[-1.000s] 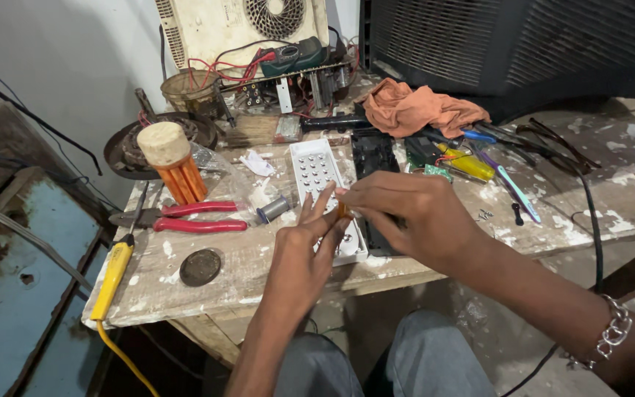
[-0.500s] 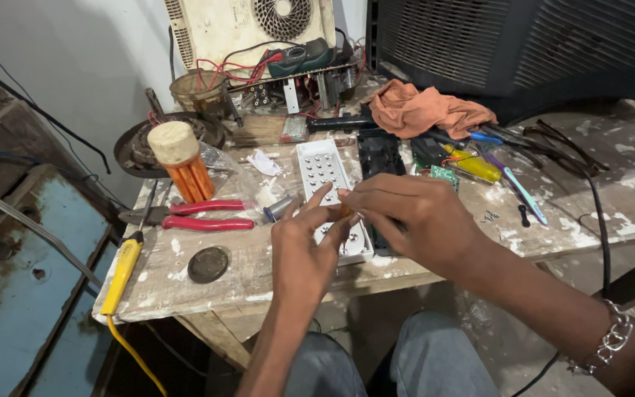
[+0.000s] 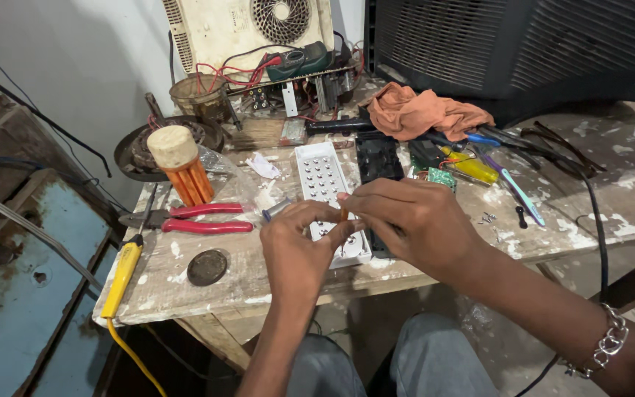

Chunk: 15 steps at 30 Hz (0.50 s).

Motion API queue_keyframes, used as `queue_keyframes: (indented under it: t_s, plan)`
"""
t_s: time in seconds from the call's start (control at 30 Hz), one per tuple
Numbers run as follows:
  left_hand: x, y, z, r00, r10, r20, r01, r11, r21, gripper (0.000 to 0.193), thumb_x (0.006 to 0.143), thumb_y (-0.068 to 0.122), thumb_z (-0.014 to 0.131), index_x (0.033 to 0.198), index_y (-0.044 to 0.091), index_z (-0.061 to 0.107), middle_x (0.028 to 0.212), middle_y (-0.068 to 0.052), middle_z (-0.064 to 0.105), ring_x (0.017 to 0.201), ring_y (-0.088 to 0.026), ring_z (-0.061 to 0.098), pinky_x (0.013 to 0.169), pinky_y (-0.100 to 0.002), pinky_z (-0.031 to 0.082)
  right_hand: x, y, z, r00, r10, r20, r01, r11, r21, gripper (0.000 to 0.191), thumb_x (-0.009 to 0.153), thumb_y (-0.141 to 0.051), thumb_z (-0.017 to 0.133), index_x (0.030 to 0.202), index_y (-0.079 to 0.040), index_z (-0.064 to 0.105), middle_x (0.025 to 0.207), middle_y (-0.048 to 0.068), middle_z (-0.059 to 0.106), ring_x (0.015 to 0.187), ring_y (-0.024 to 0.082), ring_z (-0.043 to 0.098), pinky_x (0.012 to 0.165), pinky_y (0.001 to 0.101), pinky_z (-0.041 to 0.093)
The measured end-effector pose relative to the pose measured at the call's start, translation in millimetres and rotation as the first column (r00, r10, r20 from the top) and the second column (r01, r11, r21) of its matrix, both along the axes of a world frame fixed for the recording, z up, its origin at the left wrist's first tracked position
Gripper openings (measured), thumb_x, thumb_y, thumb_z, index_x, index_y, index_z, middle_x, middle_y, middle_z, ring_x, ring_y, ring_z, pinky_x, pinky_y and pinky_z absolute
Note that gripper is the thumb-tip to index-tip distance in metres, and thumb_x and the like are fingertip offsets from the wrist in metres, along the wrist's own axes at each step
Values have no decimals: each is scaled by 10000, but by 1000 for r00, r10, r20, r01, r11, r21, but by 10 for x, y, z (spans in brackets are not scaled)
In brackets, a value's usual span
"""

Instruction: The person wipes a clear plastic cover with an orange cloth, then presses LED bulbs into a white housing strip and seats a green circuit board into the housing. They use a screwdriver on the assembly, handle a black battery pack and wires, and work the components into place on the workbench.

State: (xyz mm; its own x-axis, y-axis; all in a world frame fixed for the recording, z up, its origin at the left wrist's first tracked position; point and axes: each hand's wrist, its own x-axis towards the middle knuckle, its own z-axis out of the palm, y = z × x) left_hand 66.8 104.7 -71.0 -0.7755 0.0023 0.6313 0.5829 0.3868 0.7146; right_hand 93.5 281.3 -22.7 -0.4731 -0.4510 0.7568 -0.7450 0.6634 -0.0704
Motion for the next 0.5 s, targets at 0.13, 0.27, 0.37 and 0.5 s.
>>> queue_keyframes:
  t_s: [0.13,0.27,0.37,0.5]
  plan:
    - [24,18,0,998,-63,-16,64,997,48,152,730,95,880,817,9,789,831,-112,766,754,-220,750,692,-327,560,1,14,-2,1000,-10,5,10,1000,-6,229,848,-44,769,1076,-58,780,994,54,771,852,214,753,700,339,567]
    - [-36,-74,-14,984,-174,-41,173,984,-37,132,780,-11,795,909,12,795,936,-130,789,886,-252,768,844,-362,558,-19,31,-12,1000,18,-15,-18,1000,-11,184,862,-23,747,1043,-49,760,1028,54,768,895,212,757,781,330,594]
    - [-80,-112,-18,961,-237,-140,211,961,-177,158,807,-52,775,946,12,813,1028,-156,801,1072,-308,747,1020,-444,454,-14,55,-19,999,18,-43,-16,999,41,223,819,-11,750,1035,-63,773,1034,56,770,897,223,754,750,345,581]
    - [-28,-75,-17,990,-100,-96,88,988,-131,217,708,70,865,918,34,820,1004,-131,809,1164,-296,718,1029,-457,437,-21,30,-26,1000,3,-25,-3,1000,13,263,827,-23,761,1083,-80,773,1038,44,762,899,209,752,755,341,591]
